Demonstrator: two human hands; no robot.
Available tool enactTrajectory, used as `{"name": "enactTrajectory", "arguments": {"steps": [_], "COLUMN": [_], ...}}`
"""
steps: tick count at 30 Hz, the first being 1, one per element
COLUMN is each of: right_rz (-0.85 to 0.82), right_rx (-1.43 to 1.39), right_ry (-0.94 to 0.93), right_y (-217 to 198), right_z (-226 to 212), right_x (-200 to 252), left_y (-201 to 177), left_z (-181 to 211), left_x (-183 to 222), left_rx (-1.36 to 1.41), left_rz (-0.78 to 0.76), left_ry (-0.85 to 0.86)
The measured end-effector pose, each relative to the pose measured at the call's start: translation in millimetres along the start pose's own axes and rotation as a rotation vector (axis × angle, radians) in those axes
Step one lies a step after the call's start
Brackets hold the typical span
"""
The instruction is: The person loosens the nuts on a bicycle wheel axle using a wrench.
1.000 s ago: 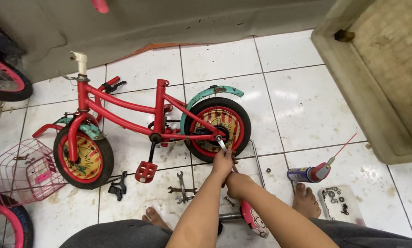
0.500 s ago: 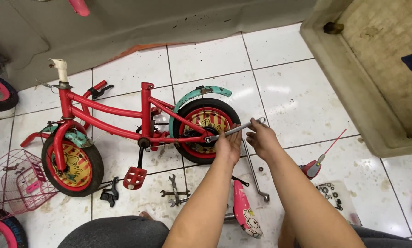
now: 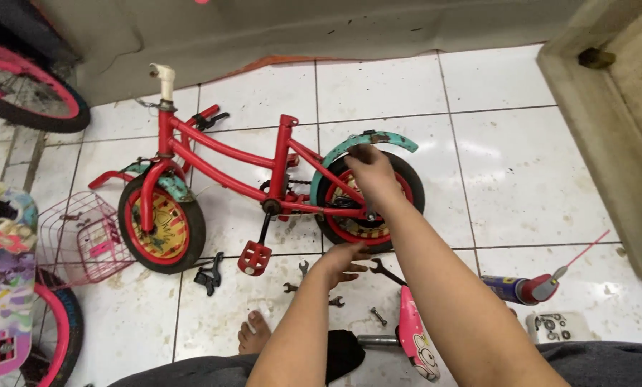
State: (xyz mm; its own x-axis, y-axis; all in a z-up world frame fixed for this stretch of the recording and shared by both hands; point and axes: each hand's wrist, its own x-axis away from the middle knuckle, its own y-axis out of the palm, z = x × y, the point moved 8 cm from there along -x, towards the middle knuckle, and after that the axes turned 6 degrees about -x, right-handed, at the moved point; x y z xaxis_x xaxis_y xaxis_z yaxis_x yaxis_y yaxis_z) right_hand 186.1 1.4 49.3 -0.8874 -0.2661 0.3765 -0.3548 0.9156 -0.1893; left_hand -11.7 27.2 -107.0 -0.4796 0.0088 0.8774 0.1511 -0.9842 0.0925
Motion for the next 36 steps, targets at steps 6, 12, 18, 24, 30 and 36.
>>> {"name": "enactTrajectory", "arguments": {"steps": [6, 12, 18, 24, 30, 36], "right_rz": [-0.494, -0.724, -0.654, -0.651, -0.434, -0.168], "right_rx": [0.635, 1.19, 1.629, 1.692, 1.118, 0.406], "right_ry": [-0.195, -0.359, -0.469, -0.35, -0.117, 0.08], "right_y": [124.1, 152.9, 131.6, 90.6, 28.5, -70.5], "right_z": [38.9, 123.0, 229.1, 250.0, 236.4, 222.6], "right_x": [52.3, 100.1, 103.7, 111.9, 104.9, 73.6], "left_y": [-118.0, -139.3, -109.2, -15.2, 52.4, 104.2], "left_z": [-80.8, -107.7, -55.3, 9.5, 47.8, 60.7], "left_x": [-22.8, 19.4, 9.1, -4.7, 7.9, -43.1], "left_rx": [0.67, 0.764, 0.194, -0.432, -0.442, 0.474], "left_rz": [0.304, 0.447, 0.381, 0.258, 0.377, 0.292], "left_ry": [0.043, 0.062, 0.178, 0.345, 0.373, 0.432]}}
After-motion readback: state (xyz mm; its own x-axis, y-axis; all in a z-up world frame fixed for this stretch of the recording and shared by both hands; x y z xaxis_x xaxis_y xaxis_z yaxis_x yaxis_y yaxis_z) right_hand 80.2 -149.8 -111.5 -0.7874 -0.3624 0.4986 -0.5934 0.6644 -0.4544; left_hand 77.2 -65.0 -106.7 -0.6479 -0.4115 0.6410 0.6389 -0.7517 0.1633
